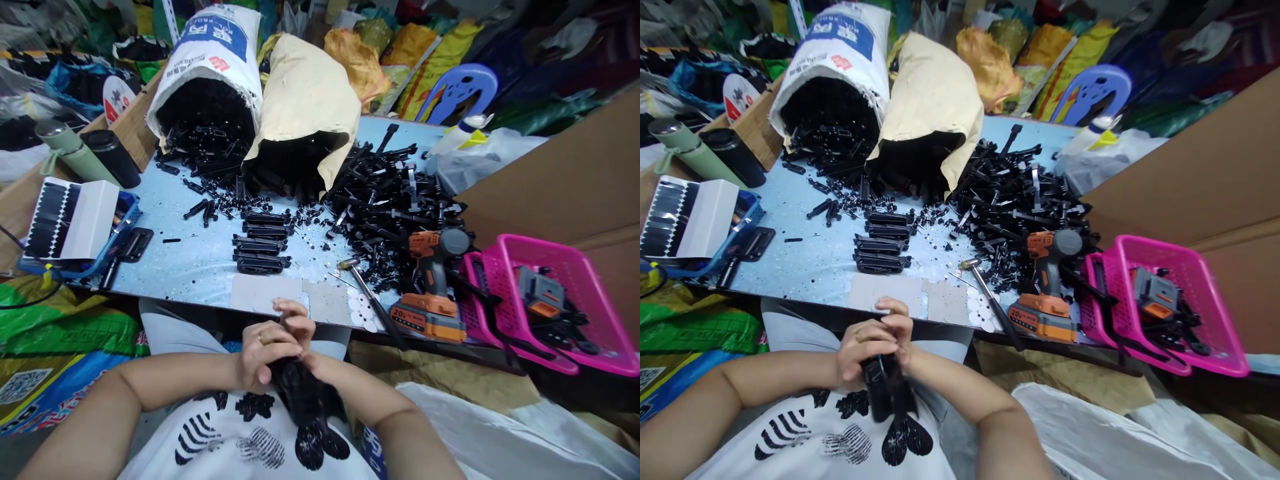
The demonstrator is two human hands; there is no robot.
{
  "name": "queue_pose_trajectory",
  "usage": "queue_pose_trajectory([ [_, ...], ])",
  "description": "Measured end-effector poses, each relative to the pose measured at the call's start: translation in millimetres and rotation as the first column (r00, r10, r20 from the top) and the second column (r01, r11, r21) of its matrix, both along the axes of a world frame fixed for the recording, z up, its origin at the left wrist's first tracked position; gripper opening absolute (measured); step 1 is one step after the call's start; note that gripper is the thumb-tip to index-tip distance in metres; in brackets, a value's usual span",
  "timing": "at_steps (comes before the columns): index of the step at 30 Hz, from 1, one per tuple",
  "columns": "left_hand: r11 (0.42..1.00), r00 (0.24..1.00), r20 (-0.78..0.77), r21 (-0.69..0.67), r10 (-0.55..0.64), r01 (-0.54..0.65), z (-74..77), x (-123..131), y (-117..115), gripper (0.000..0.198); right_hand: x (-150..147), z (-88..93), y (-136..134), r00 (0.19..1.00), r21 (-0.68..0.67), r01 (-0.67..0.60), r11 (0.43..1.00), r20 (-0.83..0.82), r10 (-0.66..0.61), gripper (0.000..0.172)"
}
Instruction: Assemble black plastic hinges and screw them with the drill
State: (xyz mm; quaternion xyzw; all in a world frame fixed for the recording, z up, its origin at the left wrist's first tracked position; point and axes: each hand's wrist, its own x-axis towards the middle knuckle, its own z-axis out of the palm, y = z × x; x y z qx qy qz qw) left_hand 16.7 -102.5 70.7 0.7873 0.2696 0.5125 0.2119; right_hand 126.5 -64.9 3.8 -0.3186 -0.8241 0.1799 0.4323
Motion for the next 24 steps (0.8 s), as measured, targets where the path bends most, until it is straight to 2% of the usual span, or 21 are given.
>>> queue_pose_trajectory([
  [1, 0.997, 0.995, -0.097, 0.067, 0.036, -0.03, -9.5, 0, 7, 0.071, -4, -4.5, 9, 0.982, -0.005, 0.158, 0.988, -0.109, -0.157, 0.052],
  [3, 0.974, 0.95, -0.261, 0.191, 0.169, -0.121, -30.8, -6, 25, 0.081, 7, -3.6, 32, 0.916, 0.012, 0.327, 0.945, -0.25, -0.314, 0.044],
  [5, 0.94, 0.852, -0.408, 0.237, 0.327, -0.247, -52.4, -20, 47, 0.084, 44, 7.1, 54, 0.907, 0.098, 0.406, 0.909, -0.168, -0.387, 0.043],
  [6, 0.932, 0.787, -0.499, 0.22, 0.361, -0.288, -61.8, -28, 58, 0.081, 71, 14.6, 63, 0.874, 0.126, 0.486, 0.865, -0.096, -0.477, 0.045],
  [8, 0.924, 0.673, -0.643, 0.165, 0.366, -0.344, -75.1, -42, 78, 0.068, 136, 30.5, 75, 0.732, 0.187, 0.672, 0.717, -0.023, -0.68, 0.048],
  [10, 0.9, 0.604, -0.702, 0.122, 0.377, -0.419, -79.5, -47, 92, 0.063, 202, 44.7, 80, 0.534, 0.217, 0.812, 0.542, 0.102, -0.839, 0.056],
  [12, 0.848, 0.579, -0.698, 0.076, 0.421, -0.524, -76.8, -37, 108, 0.067, 255, 54.8, 86, 0.343, 0.194, 0.9, 0.391, 0.241, -0.908, 0.068],
  [13, 0.813, 0.578, -0.686, 0.035, 0.442, -0.581, -74.1, -27, 119, 0.071, 275, 58.3, 91, 0.287, 0.124, 0.932, 0.342, 0.328, -0.9, 0.071],
  [14, 0.772, 0.579, -0.674, -0.019, 0.46, -0.636, -71.2, -16, 132, 0.073, 290, 60.8, 98, 0.287, 0.002, 0.948, 0.318, 0.42, -0.861, 0.069],
  [15, 0.725, 0.582, -0.665, -0.086, 0.469, -0.683, -68.6, -5, 148, 0.075, 301, 62.6, 107, 0.334, -0.158, 0.943, 0.294, 0.487, -0.807, 0.063],
  [16, 0.673, 0.581, -0.664, -0.155, 0.471, -0.723, -66.7, 6, 166, 0.076, 307, 63.9, 117, 0.418, -0.341, 0.901, 0.268, 0.513, -0.75, 0.055],
  [18, 0.598, 0.578, -0.692, -0.26, 0.432, -0.758, -65.1, 21, 202, 0.081, 310, 66.1, 140, 0.571, -0.647, 0.738, 0.19, 0.451, -0.686, 0.04],
  [19, 0.577, 0.576, -0.712, -0.292, 0.401, -0.763, -65.4, 24, 219, 0.082, 309, 67.2, 151, 0.605, -0.737, 0.66, 0.145, 0.407, -0.685, 0.036],
  [22, 0.58, 0.576, -0.764, -0.338, 0.291, -0.741, -69.5, 17, 248, 0.083, 302, 69.8, 171, 0.612, -0.832, 0.555, 0.02, 0.392, -0.687, 0.033],
  [24, 0.623, 0.58, -0.779, -0.337, 0.237, -0.706, -73.2, 3, 250, 0.082, 297, 69.4, 175, 0.593, -0.834, 0.552, -0.012, 0.402, -0.697, 0.032],
])
